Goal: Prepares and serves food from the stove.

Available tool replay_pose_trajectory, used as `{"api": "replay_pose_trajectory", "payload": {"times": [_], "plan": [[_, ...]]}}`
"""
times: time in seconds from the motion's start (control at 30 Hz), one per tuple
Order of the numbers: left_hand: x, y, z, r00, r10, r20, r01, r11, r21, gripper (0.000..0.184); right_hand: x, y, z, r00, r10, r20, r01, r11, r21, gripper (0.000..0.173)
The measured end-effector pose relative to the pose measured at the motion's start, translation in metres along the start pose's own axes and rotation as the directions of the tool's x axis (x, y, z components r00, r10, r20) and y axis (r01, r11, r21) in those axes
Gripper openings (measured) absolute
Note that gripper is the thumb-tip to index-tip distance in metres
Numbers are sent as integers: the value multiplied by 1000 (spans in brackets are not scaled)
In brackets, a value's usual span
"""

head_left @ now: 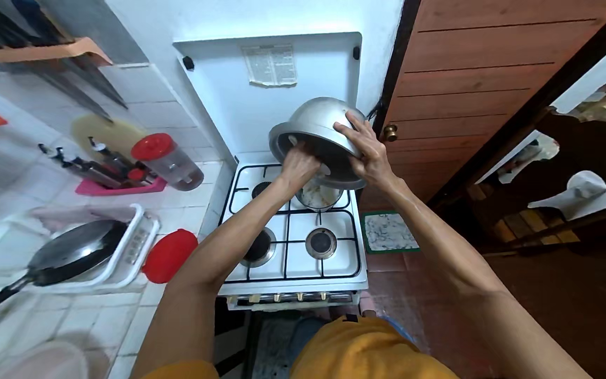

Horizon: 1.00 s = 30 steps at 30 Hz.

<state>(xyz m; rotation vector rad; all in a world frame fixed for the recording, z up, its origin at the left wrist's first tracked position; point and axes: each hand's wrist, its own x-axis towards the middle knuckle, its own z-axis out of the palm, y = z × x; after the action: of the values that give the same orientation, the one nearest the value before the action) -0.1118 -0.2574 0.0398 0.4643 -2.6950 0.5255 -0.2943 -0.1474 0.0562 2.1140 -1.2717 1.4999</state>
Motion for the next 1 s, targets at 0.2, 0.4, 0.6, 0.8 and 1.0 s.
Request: {"api": "replay_pose_trajectory", "payload": {"times": [0.2,0.4,0.6,0.8,1.0], "plan": [[-48,15,0,986,-129,106,132,991,-20,17,-4,6,-2,998,-12,57,15,998,-64,47],[-10,10,12,925,-366,-103,361,930,-67,18,-1,-4,6,996,-18,91,24,997,-69,50],[-8,21,18,895,-436,90,445,887,-122,26,0,-16,15,989,-87,118,96,993,-70,44],[-61,26,26,916,-340,213,368,923,-111,23,-5,-13,8,995,-58,83,69,987,-143,42],[-78,37,27,751,-556,356,603,797,-25,25,0,-6,-11,998,-24,56,33,987,-157,42]]}}
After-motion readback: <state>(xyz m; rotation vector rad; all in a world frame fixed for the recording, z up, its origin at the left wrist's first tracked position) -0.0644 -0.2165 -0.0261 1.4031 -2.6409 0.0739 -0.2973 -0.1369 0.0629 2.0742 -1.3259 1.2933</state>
